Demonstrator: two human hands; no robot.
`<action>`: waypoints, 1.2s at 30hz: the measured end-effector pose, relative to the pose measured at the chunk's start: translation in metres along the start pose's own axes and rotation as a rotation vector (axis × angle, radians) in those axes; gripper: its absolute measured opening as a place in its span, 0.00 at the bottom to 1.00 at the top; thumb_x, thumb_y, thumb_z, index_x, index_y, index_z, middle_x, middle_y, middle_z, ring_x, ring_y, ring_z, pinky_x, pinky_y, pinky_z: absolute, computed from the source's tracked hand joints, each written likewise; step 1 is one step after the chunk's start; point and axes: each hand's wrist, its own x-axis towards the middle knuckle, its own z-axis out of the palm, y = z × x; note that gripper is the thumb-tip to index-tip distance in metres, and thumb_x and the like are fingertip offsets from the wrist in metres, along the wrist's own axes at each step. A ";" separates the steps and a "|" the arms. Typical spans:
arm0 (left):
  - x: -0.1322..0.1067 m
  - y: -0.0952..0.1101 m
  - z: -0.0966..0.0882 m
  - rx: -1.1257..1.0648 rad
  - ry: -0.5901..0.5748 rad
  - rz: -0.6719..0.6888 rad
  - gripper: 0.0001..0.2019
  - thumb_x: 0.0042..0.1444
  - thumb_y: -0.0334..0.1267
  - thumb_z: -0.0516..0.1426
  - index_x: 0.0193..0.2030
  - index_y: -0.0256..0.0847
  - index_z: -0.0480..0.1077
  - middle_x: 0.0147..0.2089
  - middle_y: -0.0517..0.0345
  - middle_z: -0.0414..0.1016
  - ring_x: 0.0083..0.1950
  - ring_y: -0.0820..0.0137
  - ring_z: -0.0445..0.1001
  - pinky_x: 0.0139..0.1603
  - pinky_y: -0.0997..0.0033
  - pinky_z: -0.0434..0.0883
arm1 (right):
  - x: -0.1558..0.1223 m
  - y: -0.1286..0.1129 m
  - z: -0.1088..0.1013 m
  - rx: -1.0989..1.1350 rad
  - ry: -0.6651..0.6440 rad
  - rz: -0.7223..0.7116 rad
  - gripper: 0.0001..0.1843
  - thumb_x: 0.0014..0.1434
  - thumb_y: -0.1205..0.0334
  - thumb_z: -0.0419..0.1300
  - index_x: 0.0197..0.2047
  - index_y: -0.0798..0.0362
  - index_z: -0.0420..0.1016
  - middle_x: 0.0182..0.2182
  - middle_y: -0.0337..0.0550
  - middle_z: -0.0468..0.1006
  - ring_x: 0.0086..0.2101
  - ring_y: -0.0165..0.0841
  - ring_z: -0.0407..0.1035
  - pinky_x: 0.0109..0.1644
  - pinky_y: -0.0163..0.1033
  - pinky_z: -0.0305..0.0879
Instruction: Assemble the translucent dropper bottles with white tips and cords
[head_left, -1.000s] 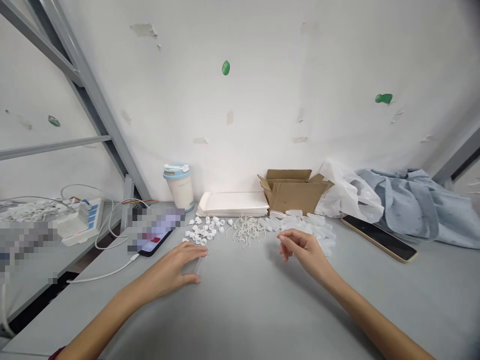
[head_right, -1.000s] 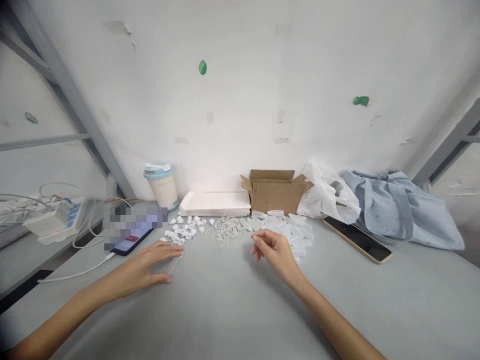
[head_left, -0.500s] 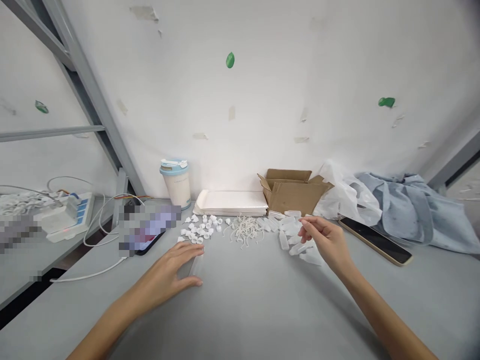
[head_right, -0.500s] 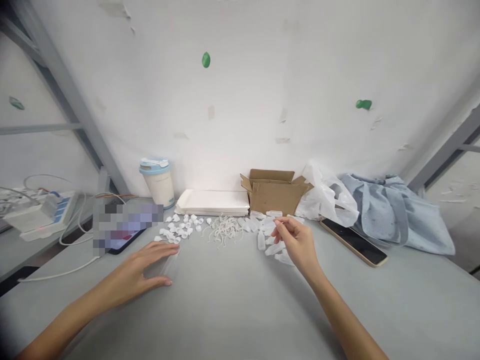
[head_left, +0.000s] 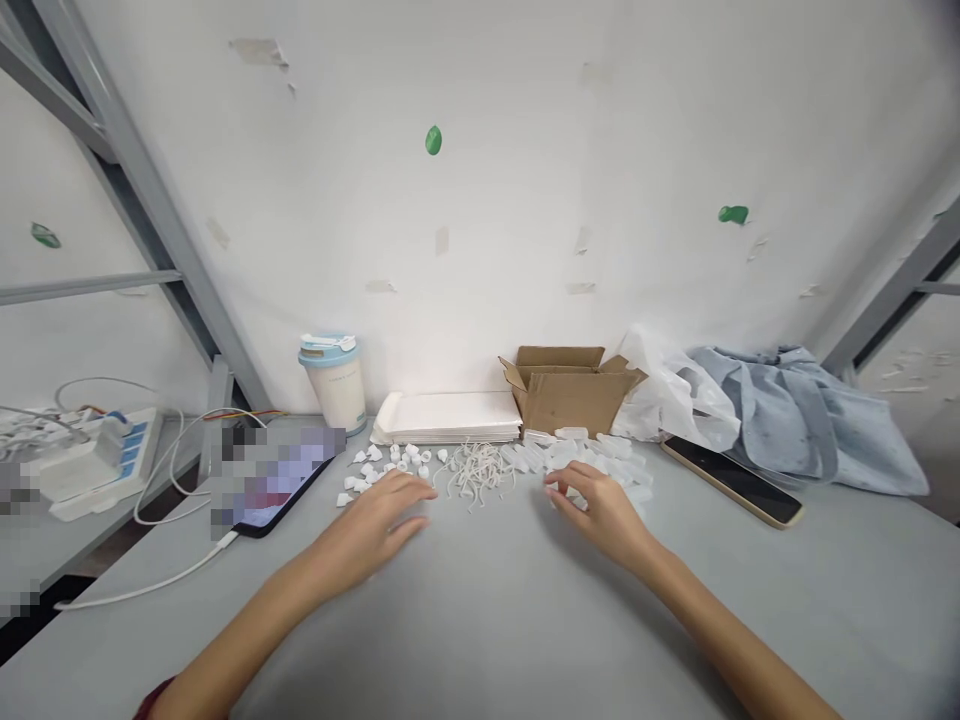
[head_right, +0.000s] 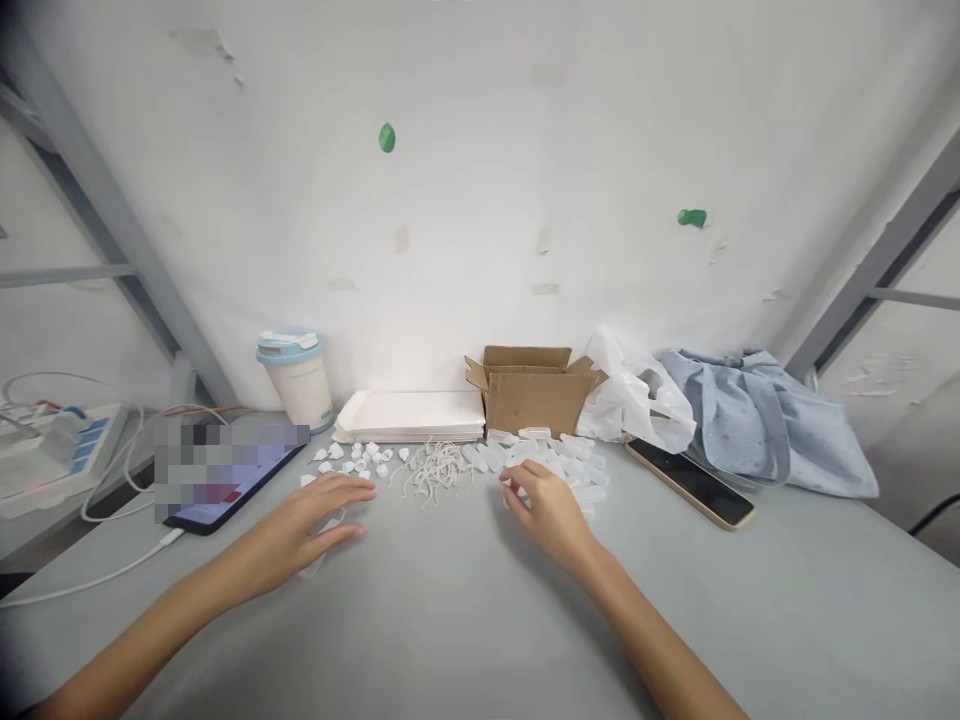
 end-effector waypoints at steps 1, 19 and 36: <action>0.009 0.007 0.001 0.006 -0.007 0.025 0.14 0.60 0.42 0.50 0.50 0.45 0.69 0.52 0.54 0.71 0.54 0.61 0.67 0.54 0.61 0.66 | -0.001 0.000 0.002 -0.046 -0.021 -0.020 0.13 0.61 0.59 0.49 0.38 0.52 0.74 0.31 0.44 0.74 0.28 0.34 0.68 0.31 0.39 0.64; 0.071 0.012 0.027 0.101 0.101 0.030 0.11 0.57 0.33 0.47 0.31 0.40 0.69 0.36 0.52 0.72 0.42 0.62 0.69 0.41 0.65 0.67 | -0.003 -0.006 0.010 -0.463 -0.006 -0.121 0.12 0.58 0.55 0.57 0.44 0.46 0.77 0.38 0.50 0.70 0.39 0.42 0.61 0.40 0.45 0.57; 0.033 0.018 0.016 -0.187 0.337 -0.040 0.08 0.59 0.36 0.50 0.38 0.41 0.70 0.35 0.59 0.77 0.36 0.68 0.75 0.36 0.71 0.71 | -0.007 -0.013 0.013 -0.112 -0.040 0.047 0.08 0.61 0.59 0.48 0.34 0.51 0.67 0.29 0.45 0.71 0.31 0.37 0.62 0.33 0.39 0.59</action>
